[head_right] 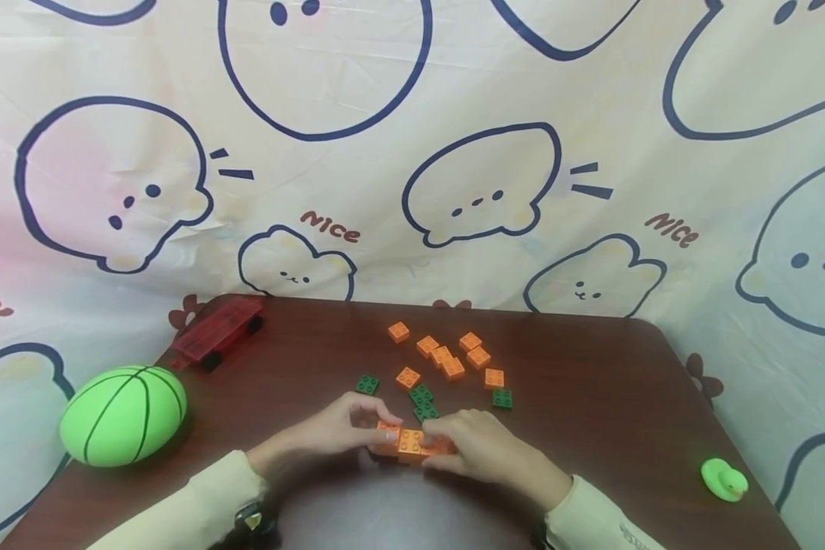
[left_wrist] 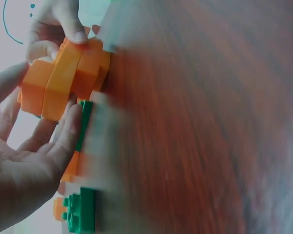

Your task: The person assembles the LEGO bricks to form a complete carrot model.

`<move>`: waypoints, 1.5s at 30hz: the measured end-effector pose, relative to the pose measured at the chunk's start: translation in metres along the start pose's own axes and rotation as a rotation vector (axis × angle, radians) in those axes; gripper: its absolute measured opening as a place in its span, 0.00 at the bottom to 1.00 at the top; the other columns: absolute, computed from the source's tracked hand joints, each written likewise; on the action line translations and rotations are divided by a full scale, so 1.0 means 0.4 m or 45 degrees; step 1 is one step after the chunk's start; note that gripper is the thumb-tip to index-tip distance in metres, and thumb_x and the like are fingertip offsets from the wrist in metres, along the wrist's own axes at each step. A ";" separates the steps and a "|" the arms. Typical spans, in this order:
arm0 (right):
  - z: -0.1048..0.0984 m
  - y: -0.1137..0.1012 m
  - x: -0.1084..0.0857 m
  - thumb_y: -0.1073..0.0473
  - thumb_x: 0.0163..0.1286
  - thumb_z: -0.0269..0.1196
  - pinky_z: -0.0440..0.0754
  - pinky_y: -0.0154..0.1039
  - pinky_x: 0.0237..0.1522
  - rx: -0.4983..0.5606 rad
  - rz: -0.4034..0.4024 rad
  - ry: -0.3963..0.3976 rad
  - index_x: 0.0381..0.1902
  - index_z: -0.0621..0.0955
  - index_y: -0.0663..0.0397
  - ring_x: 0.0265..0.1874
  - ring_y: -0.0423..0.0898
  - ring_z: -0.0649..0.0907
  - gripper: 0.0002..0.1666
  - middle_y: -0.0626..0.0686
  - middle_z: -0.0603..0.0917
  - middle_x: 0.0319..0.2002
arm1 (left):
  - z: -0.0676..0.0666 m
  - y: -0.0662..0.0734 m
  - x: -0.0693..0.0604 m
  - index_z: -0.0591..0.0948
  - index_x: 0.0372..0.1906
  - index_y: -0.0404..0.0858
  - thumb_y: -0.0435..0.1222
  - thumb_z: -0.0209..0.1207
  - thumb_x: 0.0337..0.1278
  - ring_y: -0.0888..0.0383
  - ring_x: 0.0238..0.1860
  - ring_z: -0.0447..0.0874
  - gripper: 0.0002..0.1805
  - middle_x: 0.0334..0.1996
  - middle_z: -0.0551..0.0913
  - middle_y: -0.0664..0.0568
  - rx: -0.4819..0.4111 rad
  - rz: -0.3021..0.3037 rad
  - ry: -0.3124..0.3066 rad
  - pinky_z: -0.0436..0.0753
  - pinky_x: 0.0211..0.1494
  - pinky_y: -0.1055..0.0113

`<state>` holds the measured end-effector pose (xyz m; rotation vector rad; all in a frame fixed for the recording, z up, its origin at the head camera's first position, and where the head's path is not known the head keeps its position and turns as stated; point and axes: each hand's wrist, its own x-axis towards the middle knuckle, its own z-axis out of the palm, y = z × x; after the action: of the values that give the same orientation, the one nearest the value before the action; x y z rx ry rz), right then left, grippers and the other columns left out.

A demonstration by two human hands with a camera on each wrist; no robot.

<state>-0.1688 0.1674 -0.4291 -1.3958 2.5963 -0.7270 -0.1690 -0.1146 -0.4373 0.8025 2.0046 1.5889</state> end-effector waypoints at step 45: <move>-0.083 0.081 0.197 0.49 0.66 0.73 0.80 0.32 0.31 -0.180 0.336 0.110 0.40 0.89 0.44 0.28 0.37 0.80 0.09 0.43 0.90 0.37 | 0.005 0.038 -0.001 0.83 0.56 0.40 0.41 0.60 0.74 0.62 0.50 0.81 0.14 0.55 0.85 0.48 0.189 -0.125 -0.033 0.80 0.56 0.61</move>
<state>-0.2487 0.1305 -0.4045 -1.0426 2.8734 -0.5874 -0.1650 -0.1109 -0.4229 0.7620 2.1287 1.3820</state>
